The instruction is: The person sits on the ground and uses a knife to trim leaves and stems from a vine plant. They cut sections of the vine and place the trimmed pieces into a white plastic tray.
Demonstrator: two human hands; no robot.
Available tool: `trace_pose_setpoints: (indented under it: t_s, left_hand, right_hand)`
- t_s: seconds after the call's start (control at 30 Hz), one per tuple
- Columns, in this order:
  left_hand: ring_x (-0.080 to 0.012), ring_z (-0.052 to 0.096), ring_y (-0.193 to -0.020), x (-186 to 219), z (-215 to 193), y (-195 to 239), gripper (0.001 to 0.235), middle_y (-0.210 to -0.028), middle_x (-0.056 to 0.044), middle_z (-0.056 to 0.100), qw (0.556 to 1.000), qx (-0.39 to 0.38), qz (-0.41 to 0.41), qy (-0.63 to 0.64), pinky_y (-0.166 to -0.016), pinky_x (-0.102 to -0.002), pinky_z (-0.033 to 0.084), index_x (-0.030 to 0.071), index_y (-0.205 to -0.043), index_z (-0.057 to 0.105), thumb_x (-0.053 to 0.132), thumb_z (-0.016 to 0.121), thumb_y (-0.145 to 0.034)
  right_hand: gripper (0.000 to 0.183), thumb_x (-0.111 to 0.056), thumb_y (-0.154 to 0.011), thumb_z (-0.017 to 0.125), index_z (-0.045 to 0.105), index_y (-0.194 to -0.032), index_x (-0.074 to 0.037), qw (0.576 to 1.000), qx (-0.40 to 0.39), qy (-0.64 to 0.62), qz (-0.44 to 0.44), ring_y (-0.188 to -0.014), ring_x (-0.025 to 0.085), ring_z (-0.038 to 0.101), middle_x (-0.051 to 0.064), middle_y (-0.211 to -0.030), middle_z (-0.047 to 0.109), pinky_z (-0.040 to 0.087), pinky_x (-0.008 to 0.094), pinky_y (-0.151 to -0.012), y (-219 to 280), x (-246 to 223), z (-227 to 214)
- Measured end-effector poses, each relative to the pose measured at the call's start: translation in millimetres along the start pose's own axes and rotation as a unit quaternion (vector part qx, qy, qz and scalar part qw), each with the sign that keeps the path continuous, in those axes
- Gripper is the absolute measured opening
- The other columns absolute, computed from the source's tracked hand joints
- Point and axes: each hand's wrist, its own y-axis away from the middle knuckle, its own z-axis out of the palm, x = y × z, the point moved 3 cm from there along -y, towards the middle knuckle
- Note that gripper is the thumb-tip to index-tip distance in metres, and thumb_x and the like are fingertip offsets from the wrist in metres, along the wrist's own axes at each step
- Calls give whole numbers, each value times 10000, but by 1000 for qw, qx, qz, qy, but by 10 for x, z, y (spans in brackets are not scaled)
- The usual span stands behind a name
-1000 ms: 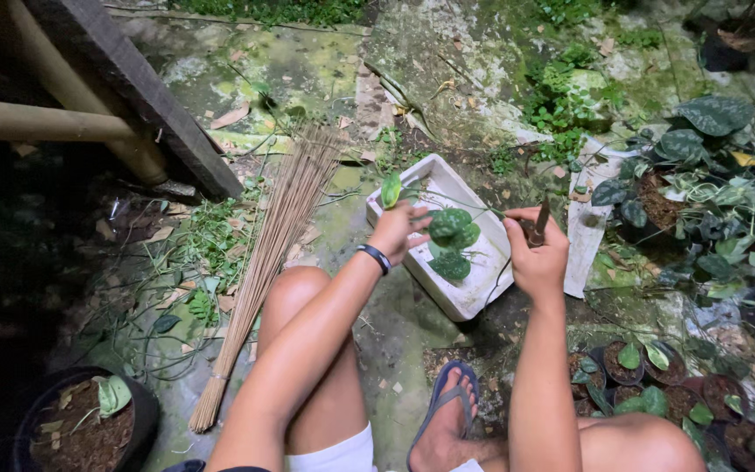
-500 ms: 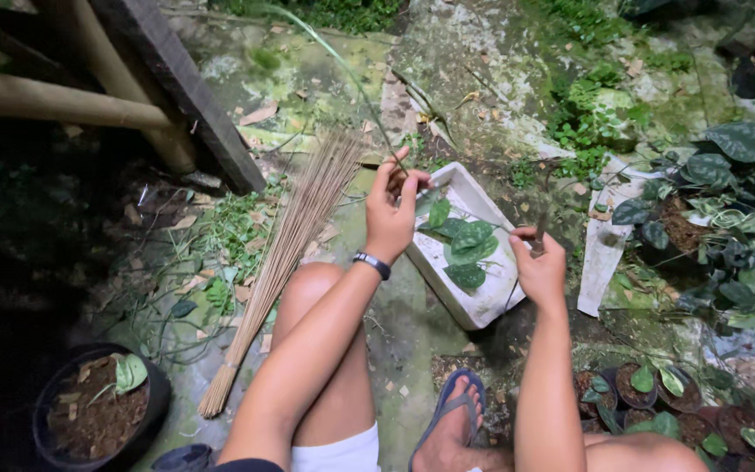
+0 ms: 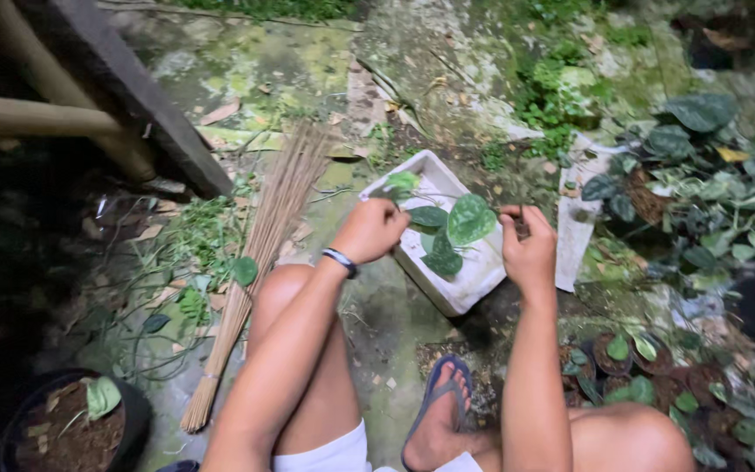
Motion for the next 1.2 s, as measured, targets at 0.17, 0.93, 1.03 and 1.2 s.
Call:
trace_pose_setpoints:
  t_s: [0.17, 0.93, 1.03, 1.2]
  left_hand:
    - [-174, 751, -672, 342, -120, 232, 179, -815, -102, 764, 868, -295, 30, 398, -595, -316, 594, 13, -1042, 703, 151, 600, -995]
    - [-95, 681, -896, -155, 427, -247, 219, -1010, -61, 780, 949, 83, 38, 302, -824, -272, 547, 0, -1109, 759, 153, 724, -957]
    - [-93, 683, -929, -140, 418, -270, 222, -1053, -50, 780, 925, 79, 40, 370, -846, -267, 548, -21, -1128, 752, 130, 705, -971]
    - [-123, 693, -800, -71, 415, -194, 202, -979, -54, 744, 908, 36, 21, 418, -745, -277, 559, -35, -1095, 724, 94, 721, -939]
  right_hand:
    - [111, -34, -947, 666, 715, -1046, -33, 997, -12, 80, -8, -801, 239, 707, 120, -991, 694, 542, 325, -703, -7, -422, -90]
    - [211, -135, -926, 734, 584, -1023, -22, 995, 39, 26, -91, -640, 218, 568, 123, -888, 594, 464, 335, -573, 192, -732, 340]
    - [251, -203, -910, 674, 564, -1060, -36, 998, -40, -47, -2, -639, 211, 563, 117, -818, 592, 459, 323, -590, 197, -542, 405]
    - [196, -219, -1020, 486, 537, -1055, -33, 991, -75, -87, -67, -809, 270, 590, 126, -884, 575, 469, 363, -760, 208, -389, 436]
